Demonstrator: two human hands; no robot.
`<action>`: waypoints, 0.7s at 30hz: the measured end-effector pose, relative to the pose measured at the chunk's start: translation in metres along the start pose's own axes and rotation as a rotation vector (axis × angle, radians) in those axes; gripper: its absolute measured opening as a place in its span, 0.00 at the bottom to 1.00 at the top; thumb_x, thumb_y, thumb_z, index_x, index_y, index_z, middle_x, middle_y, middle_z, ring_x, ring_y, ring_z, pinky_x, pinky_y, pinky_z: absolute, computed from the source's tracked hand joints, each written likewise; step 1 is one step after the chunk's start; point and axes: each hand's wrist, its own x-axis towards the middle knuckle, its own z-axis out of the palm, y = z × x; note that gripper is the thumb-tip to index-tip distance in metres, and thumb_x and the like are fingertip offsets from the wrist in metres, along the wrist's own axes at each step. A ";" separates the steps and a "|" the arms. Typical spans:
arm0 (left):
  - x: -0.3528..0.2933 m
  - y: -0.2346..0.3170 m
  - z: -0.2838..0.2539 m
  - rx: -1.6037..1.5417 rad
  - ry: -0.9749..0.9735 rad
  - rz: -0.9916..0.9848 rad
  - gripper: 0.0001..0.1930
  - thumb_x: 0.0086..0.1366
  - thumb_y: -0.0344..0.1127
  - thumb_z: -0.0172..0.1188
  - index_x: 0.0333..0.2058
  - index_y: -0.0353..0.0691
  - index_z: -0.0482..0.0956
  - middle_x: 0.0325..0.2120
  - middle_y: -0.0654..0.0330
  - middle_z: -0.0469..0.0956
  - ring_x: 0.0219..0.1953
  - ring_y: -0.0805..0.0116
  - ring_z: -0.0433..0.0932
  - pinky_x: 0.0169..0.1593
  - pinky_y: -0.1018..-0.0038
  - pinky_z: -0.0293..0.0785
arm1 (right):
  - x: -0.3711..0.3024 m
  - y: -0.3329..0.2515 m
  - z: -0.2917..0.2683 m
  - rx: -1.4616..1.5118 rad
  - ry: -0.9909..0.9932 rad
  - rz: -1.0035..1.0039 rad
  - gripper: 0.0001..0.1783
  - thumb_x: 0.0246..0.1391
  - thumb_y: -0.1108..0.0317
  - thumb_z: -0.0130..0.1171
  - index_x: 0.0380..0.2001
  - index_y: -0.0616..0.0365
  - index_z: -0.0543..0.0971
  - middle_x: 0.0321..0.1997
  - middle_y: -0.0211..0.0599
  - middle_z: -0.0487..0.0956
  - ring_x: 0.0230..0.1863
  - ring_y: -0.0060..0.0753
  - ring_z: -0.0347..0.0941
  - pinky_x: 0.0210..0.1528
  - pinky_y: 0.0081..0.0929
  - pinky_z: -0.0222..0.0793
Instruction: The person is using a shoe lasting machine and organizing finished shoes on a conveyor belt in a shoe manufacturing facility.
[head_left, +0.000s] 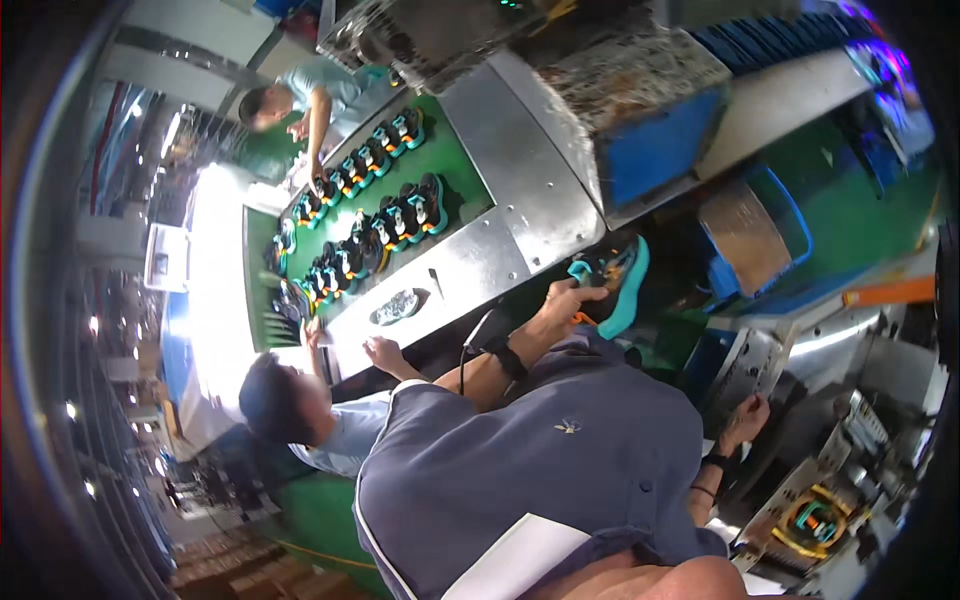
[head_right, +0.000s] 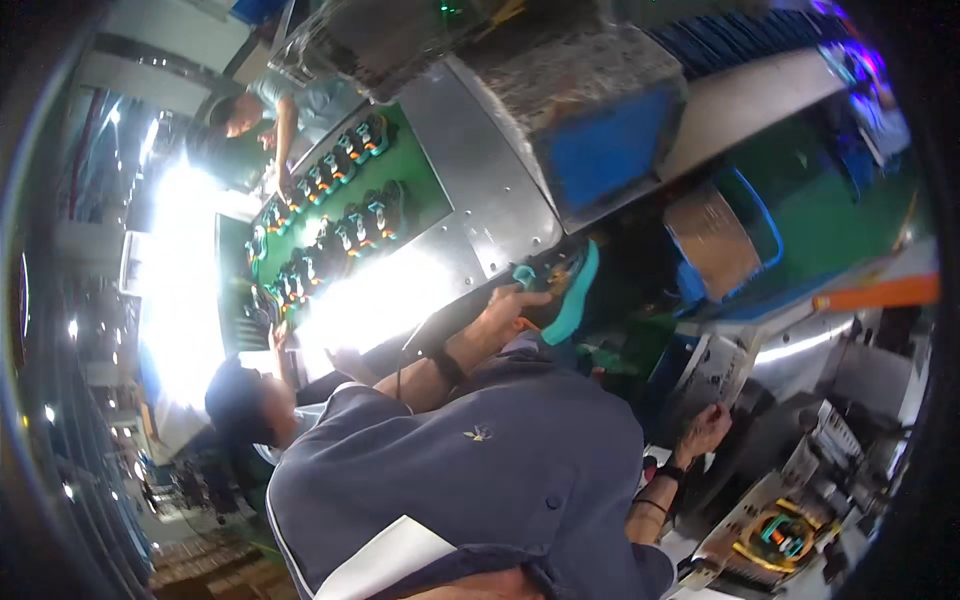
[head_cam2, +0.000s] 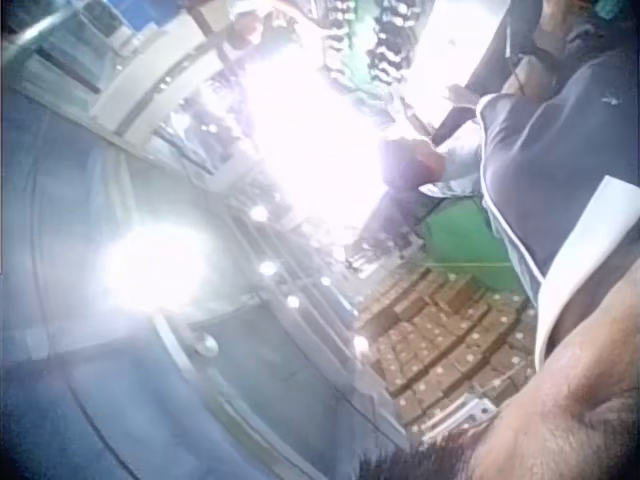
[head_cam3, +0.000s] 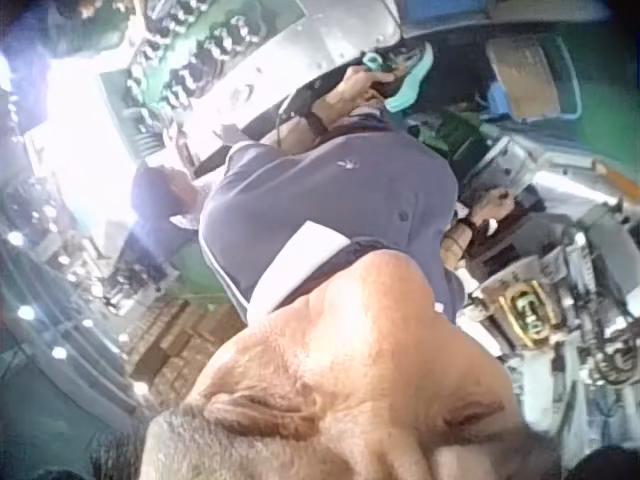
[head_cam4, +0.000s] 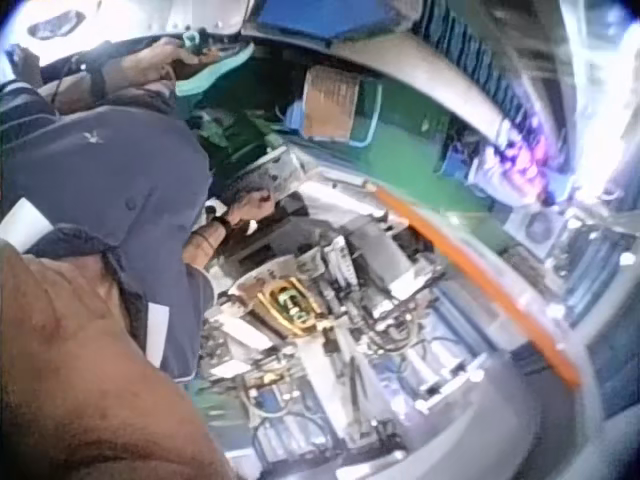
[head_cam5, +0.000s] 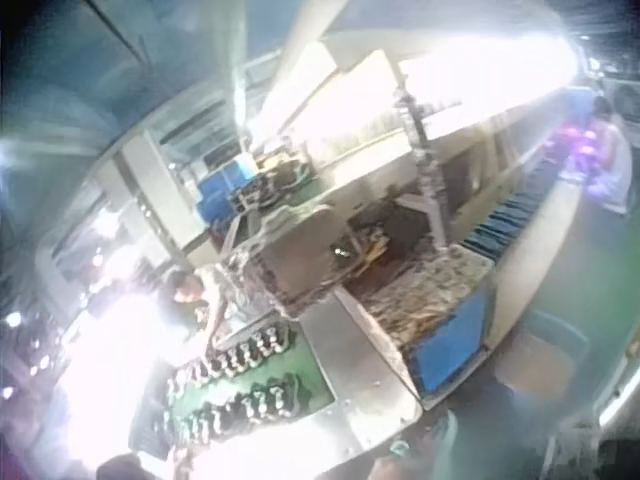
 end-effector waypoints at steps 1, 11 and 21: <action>0.013 0.000 -0.021 -0.025 0.057 0.023 0.17 0.49 0.26 0.69 0.38 0.29 0.77 0.34 0.55 0.78 0.38 0.63 0.77 0.42 0.69 0.74 | 0.008 -0.011 -0.001 -0.036 -0.040 0.056 0.10 0.55 0.66 0.56 0.39 0.58 0.80 0.36 0.44 0.78 0.40 0.45 0.75 0.43 0.39 0.70; 0.161 0.030 -0.204 -0.348 0.486 0.010 0.23 0.49 0.27 0.69 0.42 0.25 0.70 0.37 0.47 0.77 0.36 0.52 0.80 0.37 0.55 0.81 | 0.010 -0.012 0.011 -0.366 -0.096 0.196 0.16 0.60 0.61 0.49 0.44 0.60 0.76 0.44 0.50 0.78 0.46 0.52 0.73 0.48 0.41 0.67; 0.307 0.029 -0.353 0.198 0.595 0.378 0.21 0.45 0.28 0.66 0.40 0.29 0.74 0.32 0.52 0.79 0.34 0.59 0.79 0.39 0.67 0.76 | 0.033 -0.052 -0.020 -0.357 -0.148 0.280 0.21 0.61 0.56 0.50 0.50 0.59 0.75 0.49 0.52 0.77 0.49 0.52 0.74 0.50 0.40 0.67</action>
